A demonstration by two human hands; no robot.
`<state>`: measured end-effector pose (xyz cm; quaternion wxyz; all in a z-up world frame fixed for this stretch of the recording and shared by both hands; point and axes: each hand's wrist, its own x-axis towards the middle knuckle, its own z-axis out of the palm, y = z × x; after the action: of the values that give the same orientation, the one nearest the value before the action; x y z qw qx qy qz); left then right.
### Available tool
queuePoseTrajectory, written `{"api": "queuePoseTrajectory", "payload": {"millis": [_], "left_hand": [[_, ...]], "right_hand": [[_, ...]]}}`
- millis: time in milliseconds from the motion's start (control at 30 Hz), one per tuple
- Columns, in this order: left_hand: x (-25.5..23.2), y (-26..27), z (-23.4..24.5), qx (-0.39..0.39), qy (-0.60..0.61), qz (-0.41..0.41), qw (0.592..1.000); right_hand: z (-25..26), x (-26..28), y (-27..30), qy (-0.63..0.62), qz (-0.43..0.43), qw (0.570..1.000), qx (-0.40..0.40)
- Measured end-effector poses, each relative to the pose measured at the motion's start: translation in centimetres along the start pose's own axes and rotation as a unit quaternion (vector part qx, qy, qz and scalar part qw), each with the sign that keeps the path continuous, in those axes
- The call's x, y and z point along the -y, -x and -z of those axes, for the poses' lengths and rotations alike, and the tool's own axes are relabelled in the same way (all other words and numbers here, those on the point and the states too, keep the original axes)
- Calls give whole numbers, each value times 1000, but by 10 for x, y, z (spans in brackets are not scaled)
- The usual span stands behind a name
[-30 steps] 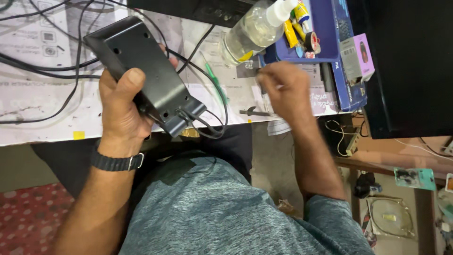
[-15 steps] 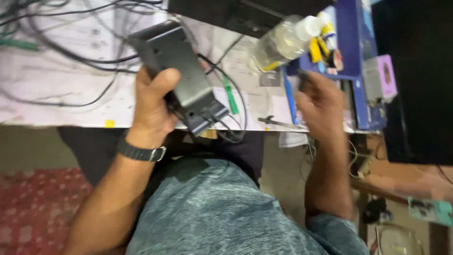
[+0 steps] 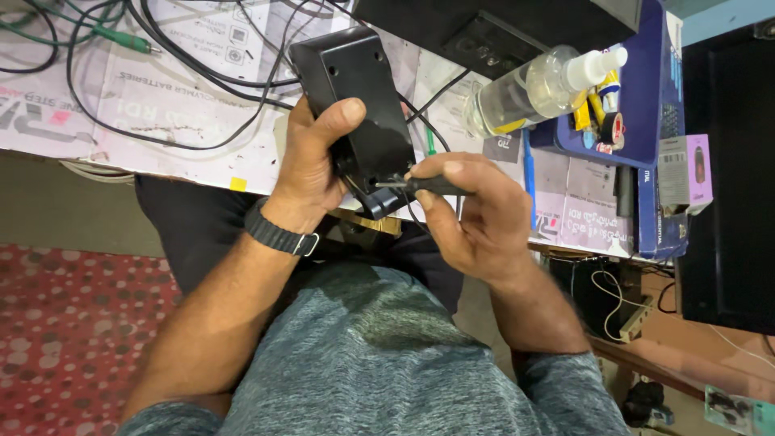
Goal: The person holds a black electronic device and uses a screwdriver to tighten screws on its casing. They rotate the device to access different sides and continue securing the casing throughout the clip.
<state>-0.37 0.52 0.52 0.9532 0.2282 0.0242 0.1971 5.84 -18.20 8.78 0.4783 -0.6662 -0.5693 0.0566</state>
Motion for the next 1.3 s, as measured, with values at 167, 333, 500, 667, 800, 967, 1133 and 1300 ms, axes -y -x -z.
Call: {"api": "queuePoseTrajectory", "payload": {"millis": [167,333,500,667,800,967,1133,1300], "left_hand": [[2,-1,3,-3,6,1,1000],[5,-1,5,-25,15,-2,1000],[6,0,4,-27,29,-9,999],[4,-2,3,-24,8,-5,1000],[1,-2,1,-9,-2,-1,1000],[2,-2,1,2,4,0,1000],[3,-2,-2,-4,2,-3,1000],[1,-3,-3,-11,-25,-5,1000]], "right_hand": [[-5,-7,-3,12,3,1000,0],[-11,-6,-9,61,22,998,-1],[-5,-5,-11,103,90,990,42],[10,-13,3,-27,10,998,-51],[13,-19,14,-18,-19,997,-75],[11,-30,21,-11,-16,996,-90],[7,-32,16,-8,-16,997,-81],[10,-25,6,71,2,996,-51]]}}
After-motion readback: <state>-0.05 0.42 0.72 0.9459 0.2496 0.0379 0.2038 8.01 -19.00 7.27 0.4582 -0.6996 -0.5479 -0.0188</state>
